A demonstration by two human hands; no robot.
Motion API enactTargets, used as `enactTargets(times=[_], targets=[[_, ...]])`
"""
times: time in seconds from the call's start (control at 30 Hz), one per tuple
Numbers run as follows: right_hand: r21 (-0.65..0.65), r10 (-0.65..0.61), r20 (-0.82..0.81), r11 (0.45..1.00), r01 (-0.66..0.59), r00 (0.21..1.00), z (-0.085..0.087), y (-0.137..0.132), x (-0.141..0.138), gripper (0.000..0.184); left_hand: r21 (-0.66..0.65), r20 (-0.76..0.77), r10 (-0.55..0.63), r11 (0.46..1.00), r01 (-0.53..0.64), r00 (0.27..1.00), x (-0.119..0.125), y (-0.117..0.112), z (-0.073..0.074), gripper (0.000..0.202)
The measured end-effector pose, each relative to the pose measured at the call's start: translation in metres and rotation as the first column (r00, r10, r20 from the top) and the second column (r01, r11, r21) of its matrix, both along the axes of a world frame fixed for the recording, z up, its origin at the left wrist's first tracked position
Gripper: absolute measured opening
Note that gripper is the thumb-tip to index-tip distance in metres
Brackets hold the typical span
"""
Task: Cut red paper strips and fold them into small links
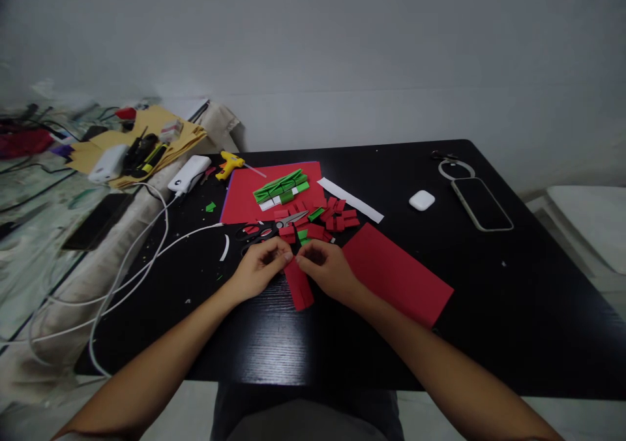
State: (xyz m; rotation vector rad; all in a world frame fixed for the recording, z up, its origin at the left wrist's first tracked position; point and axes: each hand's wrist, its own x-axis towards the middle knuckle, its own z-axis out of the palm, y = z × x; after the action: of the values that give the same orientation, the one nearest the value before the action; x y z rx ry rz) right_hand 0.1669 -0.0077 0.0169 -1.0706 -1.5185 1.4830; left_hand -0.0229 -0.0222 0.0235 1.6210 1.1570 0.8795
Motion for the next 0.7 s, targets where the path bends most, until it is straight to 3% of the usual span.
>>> enactTargets(times=[0.4, 0.7], targets=[[-0.080, 0.003, -0.060, 0.997, -0.008, 0.998, 0.0005, 0.0008, 0.0009, 0.014, -0.018, 0.059, 0.084, 0.996, -0.083, 0.995, -0.0051, 0.0048, 0.0035, 0.024], [-0.019, 0.045, -0.014, 0.999, -0.045, 0.999, -0.0003, 0.0009, 0.0010, 0.018, -0.003, -0.024, -0.021, 1.000, 0.021, 1.000, -0.0015, 0.0009, -0.0010, 0.024]])
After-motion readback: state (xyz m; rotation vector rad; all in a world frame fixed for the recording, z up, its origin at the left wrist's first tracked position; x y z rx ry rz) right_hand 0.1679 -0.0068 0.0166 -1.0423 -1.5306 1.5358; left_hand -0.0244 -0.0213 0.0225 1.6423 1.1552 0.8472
